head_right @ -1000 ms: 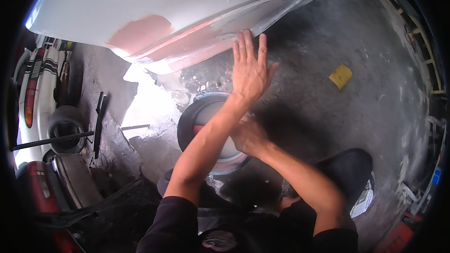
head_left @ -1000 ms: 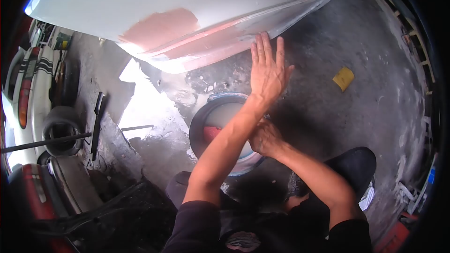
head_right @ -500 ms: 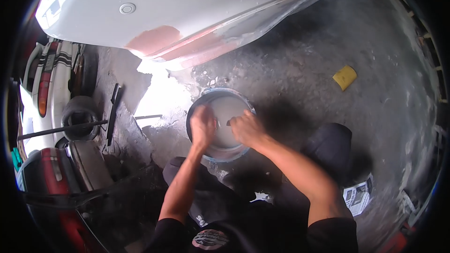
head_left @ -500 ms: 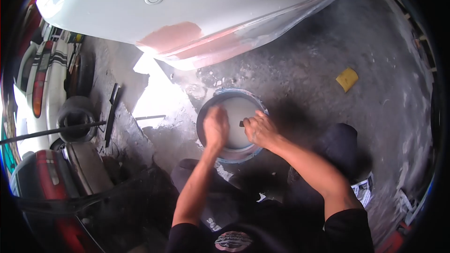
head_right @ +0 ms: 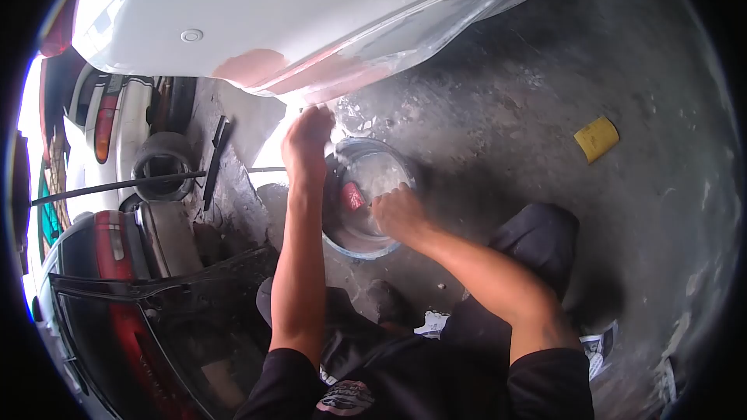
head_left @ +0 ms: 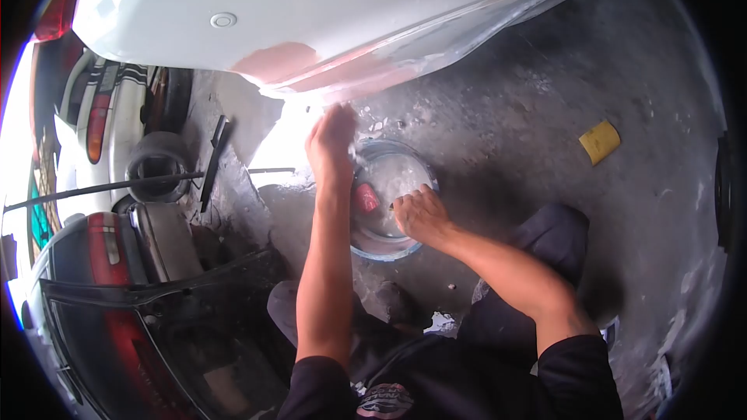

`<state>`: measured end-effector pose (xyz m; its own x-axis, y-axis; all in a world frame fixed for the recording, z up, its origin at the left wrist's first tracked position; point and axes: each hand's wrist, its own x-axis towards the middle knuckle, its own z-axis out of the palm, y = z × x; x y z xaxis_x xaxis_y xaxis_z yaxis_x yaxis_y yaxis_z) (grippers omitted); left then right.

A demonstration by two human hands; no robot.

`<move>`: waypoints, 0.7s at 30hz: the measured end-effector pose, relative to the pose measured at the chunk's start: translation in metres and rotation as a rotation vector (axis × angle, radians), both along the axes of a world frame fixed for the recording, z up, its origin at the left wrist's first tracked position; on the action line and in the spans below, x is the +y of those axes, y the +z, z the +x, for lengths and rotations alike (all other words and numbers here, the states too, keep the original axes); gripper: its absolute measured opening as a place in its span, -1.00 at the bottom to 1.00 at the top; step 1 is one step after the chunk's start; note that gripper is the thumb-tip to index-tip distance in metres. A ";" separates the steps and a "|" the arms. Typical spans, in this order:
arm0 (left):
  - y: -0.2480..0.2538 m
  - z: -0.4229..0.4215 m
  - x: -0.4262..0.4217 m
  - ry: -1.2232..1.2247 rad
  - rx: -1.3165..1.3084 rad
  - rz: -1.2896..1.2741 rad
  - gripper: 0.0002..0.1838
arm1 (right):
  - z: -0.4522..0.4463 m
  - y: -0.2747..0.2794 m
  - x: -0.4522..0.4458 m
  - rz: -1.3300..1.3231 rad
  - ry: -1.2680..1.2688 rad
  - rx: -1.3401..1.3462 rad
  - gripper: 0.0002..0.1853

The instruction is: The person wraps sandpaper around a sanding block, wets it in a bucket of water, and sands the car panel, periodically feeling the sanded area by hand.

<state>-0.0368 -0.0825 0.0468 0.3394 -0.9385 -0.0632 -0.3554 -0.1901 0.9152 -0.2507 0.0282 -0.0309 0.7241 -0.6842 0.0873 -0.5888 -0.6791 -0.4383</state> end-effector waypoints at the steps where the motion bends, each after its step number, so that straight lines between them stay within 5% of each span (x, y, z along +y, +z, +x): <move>1: 0.032 -0.042 -0.018 0.238 0.185 -0.105 -0.58 | -0.002 0.001 0.000 0.016 0.018 -0.012 -0.77; 3: -0.002 -0.055 -0.048 -0.038 -0.294 -0.289 -0.36 | -0.004 -0.005 0.000 -0.034 0.013 -0.050 -0.77; 4: -0.032 -0.098 -0.055 0.043 -0.717 -0.144 -0.20 | -0.006 -0.003 -0.002 0.004 0.026 -0.041 -0.75; 6: -0.031 -0.145 -0.054 -0.096 -0.809 -0.134 -0.05 | -0.007 -0.003 -0.001 0.051 0.051 -0.033 -0.73; 8: -0.022 -0.191 -0.047 -0.230 -0.848 -0.102 0.04 | -0.008 -0.006 0.002 0.071 -0.139 -0.585 -0.68; 9: -0.017 -0.196 -0.043 -0.224 -0.846 -0.094 0.04 | -0.015 -0.004 0.006 0.392 -0.136 -0.540 -0.65; 12: -0.015 -0.189 -0.040 -0.244 -0.882 -0.081 0.09 | 0.004 -0.029 0.004 0.364 -0.171 -0.474 -0.70; 14: -0.016 -0.159 -0.037 -0.291 -0.996 -0.072 0.08 | -0.006 -0.022 -0.001 0.028 0.073 -0.233 -0.77; 17: -0.022 -0.114 -0.034 -0.314 -1.091 -0.121 0.06 | -0.007 -0.007 -0.003 -0.092 -0.001 -0.229 -0.80; 21: -0.009 -0.077 -0.030 -0.197 -1.054 -0.023 0.05 | -0.006 -0.009 -0.005 0.097 0.064 -0.183 -0.82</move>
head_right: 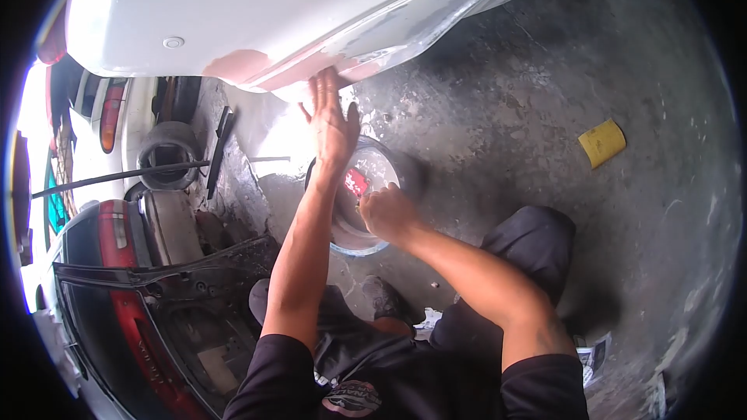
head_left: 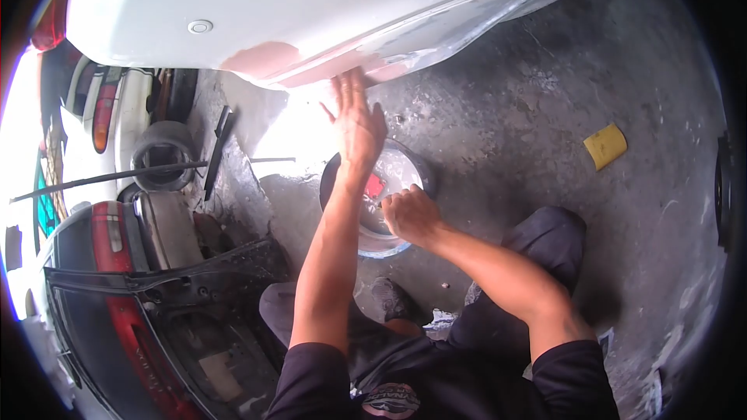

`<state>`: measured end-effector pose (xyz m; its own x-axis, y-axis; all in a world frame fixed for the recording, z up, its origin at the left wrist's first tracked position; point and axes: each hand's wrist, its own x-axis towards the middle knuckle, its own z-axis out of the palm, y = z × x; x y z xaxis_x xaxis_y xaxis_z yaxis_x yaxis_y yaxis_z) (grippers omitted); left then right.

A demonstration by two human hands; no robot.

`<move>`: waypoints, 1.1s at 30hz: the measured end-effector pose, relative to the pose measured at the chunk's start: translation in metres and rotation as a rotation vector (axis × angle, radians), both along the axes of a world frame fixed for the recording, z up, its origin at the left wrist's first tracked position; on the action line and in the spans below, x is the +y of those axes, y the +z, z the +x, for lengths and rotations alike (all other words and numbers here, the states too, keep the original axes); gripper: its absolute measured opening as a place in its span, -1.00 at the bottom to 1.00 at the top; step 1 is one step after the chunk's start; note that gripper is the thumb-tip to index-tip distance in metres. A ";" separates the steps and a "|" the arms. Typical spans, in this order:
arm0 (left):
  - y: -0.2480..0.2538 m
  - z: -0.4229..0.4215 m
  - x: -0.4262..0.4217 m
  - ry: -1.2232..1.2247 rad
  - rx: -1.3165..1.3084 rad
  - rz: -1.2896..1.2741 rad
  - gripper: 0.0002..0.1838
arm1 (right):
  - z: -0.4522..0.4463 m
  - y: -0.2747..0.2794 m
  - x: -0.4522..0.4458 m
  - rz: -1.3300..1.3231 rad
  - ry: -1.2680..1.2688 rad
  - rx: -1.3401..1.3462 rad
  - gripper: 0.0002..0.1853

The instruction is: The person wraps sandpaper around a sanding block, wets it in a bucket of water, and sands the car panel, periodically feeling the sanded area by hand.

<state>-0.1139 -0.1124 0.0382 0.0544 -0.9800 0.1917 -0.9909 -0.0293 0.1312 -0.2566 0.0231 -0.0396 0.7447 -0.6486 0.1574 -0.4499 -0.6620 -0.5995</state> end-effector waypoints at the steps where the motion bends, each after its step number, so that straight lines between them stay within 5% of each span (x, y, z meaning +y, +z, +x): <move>1: 0.003 0.007 0.001 0.063 0.026 0.033 0.06 | 0.001 0.001 0.000 -0.001 -0.005 -0.005 -0.82; 6: -0.010 -0.010 0.000 0.137 0.113 -0.040 0.09 | 0.007 -0.003 0.006 -0.129 -0.103 0.017 -0.78; 12: 0.001 -0.095 -0.008 -0.143 0.064 -0.005 0.07 | 0.010 -0.022 0.010 -0.147 -0.115 -0.058 -0.71; 16: -0.006 -0.046 -0.003 -0.193 -0.067 -0.012 0.06 | 0.003 -0.003 0.010 -0.229 -0.144 -0.018 -0.74; 20: 0.004 0.003 -0.005 0.017 0.003 -0.015 0.02 | 0.005 -0.007 0.008 -0.104 -0.100 -0.011 -0.76; 24: -0.016 -0.040 -0.017 -0.054 0.153 -0.127 0.05 | 0.010 -0.008 0.011 -0.218 -0.173 0.068 -0.80; 30: -0.011 -0.110 -0.013 -0.224 0.140 -0.133 0.04 | 0.011 -0.004 0.003 -0.340 -0.332 -0.425 -0.90; 32: -0.014 -0.085 -0.012 -0.252 0.114 -0.129 -0.01 | 0.006 -0.019 0.014 -0.421 -0.278 -0.209 -0.88; 33: -0.017 -0.070 -0.013 -0.347 0.019 -0.123 -0.03 | 0.008 -0.011 0.010 -0.256 -0.212 -0.025 -0.86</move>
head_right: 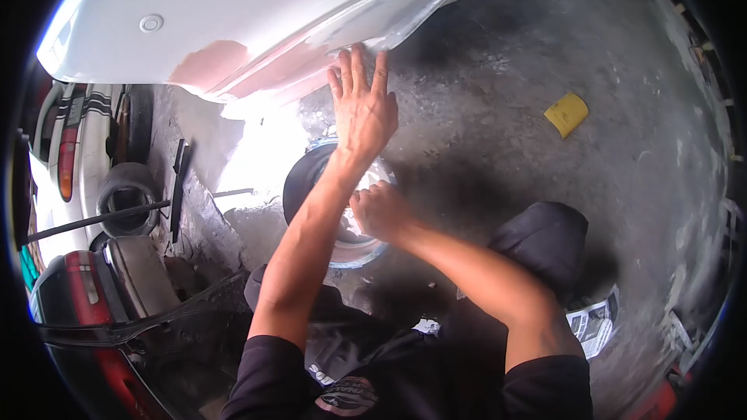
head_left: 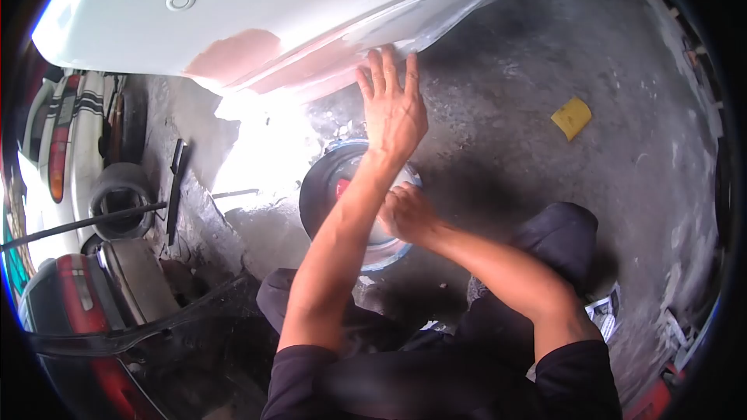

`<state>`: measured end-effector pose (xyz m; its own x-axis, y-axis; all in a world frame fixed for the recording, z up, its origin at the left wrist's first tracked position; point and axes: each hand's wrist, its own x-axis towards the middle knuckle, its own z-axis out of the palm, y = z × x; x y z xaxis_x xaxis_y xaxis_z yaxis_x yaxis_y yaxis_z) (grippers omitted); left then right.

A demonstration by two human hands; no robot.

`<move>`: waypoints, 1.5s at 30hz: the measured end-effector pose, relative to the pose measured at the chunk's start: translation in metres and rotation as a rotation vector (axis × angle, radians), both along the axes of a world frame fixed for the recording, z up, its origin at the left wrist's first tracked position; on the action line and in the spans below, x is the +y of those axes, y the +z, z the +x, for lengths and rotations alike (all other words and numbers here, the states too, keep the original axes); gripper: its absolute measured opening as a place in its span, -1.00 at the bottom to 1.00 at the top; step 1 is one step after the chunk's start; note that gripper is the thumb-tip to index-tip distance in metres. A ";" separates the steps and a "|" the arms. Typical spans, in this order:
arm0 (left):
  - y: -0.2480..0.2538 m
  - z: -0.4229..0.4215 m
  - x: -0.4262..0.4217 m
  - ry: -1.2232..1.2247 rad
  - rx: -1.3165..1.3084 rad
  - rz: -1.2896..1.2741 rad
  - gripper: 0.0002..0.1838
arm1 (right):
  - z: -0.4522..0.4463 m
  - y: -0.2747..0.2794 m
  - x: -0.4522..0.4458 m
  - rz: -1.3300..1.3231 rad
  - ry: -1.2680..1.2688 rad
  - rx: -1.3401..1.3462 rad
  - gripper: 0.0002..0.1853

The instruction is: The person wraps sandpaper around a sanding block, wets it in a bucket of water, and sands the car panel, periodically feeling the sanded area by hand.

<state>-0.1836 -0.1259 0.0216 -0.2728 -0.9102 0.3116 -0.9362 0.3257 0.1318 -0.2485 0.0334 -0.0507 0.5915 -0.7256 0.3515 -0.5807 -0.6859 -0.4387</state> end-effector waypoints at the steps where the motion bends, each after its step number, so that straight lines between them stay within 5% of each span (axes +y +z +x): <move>1: 0.001 0.015 0.000 -0.086 -0.099 -0.009 -0.06 | 0.003 0.006 -0.001 0.190 0.048 0.172 -0.83; 6: 0.021 0.070 0.000 -0.069 0.006 0.009 -0.23 | -0.002 0.022 -0.004 0.266 -0.009 0.123 -0.70; 10: 0.047 0.103 0.068 0.138 0.673 0.120 -0.67 | -0.001 0.028 -0.004 0.292 -0.118 -0.124 -0.70; 12: 0.013 0.127 0.118 0.174 0.806 0.268 -0.74 | 0.000 0.028 -0.008 0.283 -0.187 -0.431 -0.72; 17: -0.027 0.126 0.172 0.271 1.374 0.761 -0.67 | 0.007 0.040 -0.014 0.409 -0.350 -0.553 -0.71; 20: -0.034 0.120 0.158 0.270 1.487 0.766 -0.67 | 0.009 0.032 -0.017 0.378 -0.374 -0.614 -0.68; 31: -0.028 0.127 0.150 0.249 1.366 0.774 -0.61 | 0.002 0.045 -0.015 0.663 -0.323 -0.636 -0.62; 38: -0.010 0.116 0.155 -0.035 1.366 0.714 -0.13 | 0.010 0.050 -0.022 0.436 -0.188 -0.615 -0.44; 39: -0.009 0.119 0.159 0.024 1.278 0.760 -0.10 | 0.011 0.050 -0.018 0.400 -0.192 -0.453 -0.35; 41: 0.006 0.120 0.157 0.093 1.132 0.763 -0.19 | 0.014 0.049 -0.010 0.321 -0.195 -0.133 -0.18; 45: -0.017 0.141 0.149 -0.009 1.305 0.700 -0.34 | 0.009 0.041 -0.019 0.365 -0.102 -0.173 -0.07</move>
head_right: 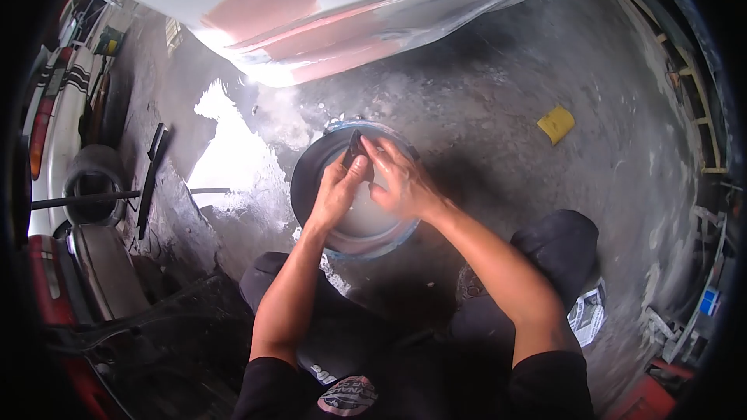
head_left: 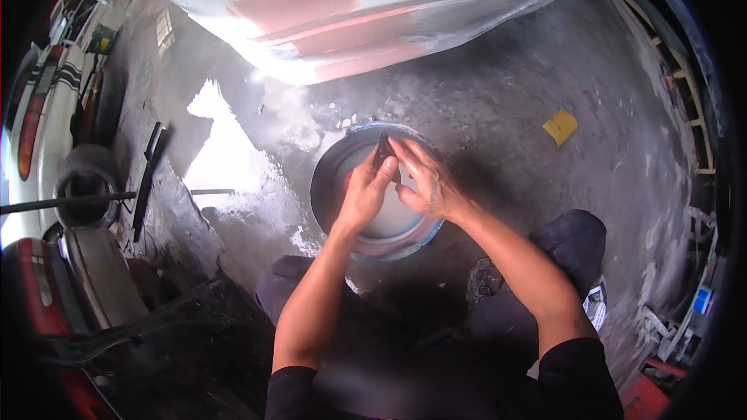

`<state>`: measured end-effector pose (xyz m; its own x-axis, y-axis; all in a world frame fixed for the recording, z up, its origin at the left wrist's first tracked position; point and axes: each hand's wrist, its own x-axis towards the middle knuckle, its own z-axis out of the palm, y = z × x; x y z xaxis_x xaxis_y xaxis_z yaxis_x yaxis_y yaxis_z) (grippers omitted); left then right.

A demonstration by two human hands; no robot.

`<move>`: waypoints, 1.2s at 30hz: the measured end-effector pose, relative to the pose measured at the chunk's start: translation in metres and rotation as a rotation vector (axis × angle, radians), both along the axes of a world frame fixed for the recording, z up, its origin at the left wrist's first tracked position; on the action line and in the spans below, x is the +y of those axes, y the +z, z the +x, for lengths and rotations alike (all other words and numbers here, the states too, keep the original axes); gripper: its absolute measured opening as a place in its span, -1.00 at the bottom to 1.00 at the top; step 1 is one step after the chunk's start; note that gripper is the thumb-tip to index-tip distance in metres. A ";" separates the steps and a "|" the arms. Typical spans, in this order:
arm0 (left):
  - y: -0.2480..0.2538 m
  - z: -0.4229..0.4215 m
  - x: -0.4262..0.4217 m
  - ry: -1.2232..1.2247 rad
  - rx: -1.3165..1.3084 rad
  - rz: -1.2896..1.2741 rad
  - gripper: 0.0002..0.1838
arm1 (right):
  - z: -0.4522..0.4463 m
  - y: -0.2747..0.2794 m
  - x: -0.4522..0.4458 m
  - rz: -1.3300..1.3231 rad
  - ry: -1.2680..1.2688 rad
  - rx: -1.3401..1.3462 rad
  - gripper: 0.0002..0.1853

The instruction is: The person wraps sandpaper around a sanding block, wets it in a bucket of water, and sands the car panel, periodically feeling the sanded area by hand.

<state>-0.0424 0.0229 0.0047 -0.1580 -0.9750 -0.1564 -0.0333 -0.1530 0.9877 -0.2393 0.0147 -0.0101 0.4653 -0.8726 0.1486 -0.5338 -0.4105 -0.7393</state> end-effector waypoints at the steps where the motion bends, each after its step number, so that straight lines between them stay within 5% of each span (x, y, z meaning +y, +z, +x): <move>1: 0.007 0.008 -0.002 -0.026 0.067 0.137 -0.36 | -0.001 0.000 -0.002 0.091 -0.005 -0.048 -0.09; 5: 0.010 0.030 -0.005 0.004 0.159 0.381 -0.50 | 0.001 0.019 -0.012 0.341 0.001 -0.267 -0.27; 9: 0.017 0.039 -0.005 0.115 0.083 0.315 -0.55 | 0.011 -0.006 -0.009 0.210 -0.129 -0.087 -0.45; 13: 0.022 0.066 -0.015 0.397 0.046 0.151 -0.65 | 0.028 -0.002 -0.005 0.308 -0.169 0.089 -0.44; 15: 0.017 0.077 -0.019 0.441 0.079 0.155 -0.68 | 0.036 -0.024 0.000 -0.061 0.229 0.315 -0.41; 16: 0.007 0.079 -0.018 0.422 0.058 0.155 -0.69 | 0.048 -0.029 0.007 -0.073 0.237 0.318 -0.41; 19: 0.003 0.077 -0.020 0.440 0.099 0.179 -0.71 | 0.099 -0.028 0.008 0.153 0.225 0.570 -0.34; 23: 0.002 0.078 -0.020 0.473 0.085 0.171 -0.74 | 0.107 -0.060 0.003 0.187 0.270 0.580 -0.34; 25: 0.012 0.077 -0.019 0.511 0.077 0.162 -0.77 | 0.096 -0.028 0.002 0.685 0.009 0.122 -0.35; 26: 0.014 0.076 -0.019 0.546 0.067 0.147 -0.78 | 0.085 -0.021 0.004 0.686 0.011 0.131 -0.35; 28: 0.011 0.077 -0.020 0.554 -0.022 0.127 -0.77 | 0.064 -0.004 0.014 0.741 -0.102 -0.592 -0.36; 32: -0.017 0.067 -0.025 0.510 -0.235 -0.022 -0.77 | 0.082 0.030 0.034 0.557 0.043 -0.829 -0.34; 33: -0.009 0.067 -0.026 0.504 -0.229 -0.030 -0.77 | 0.081 0.036 0.026 0.469 0.047 -0.717 -0.35; 36: 0.013 0.070 -0.024 0.493 0.083 0.162 -0.81 | 0.078 0.046 0.003 0.464 -0.156 -0.736 -0.28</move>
<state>0.0273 -0.0009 0.0175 0.2951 -0.9010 -0.3179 0.1583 -0.2820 0.9463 -0.1616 0.0172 0.0354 0.2621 -0.9648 -0.0214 0.1182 0.0541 -0.9915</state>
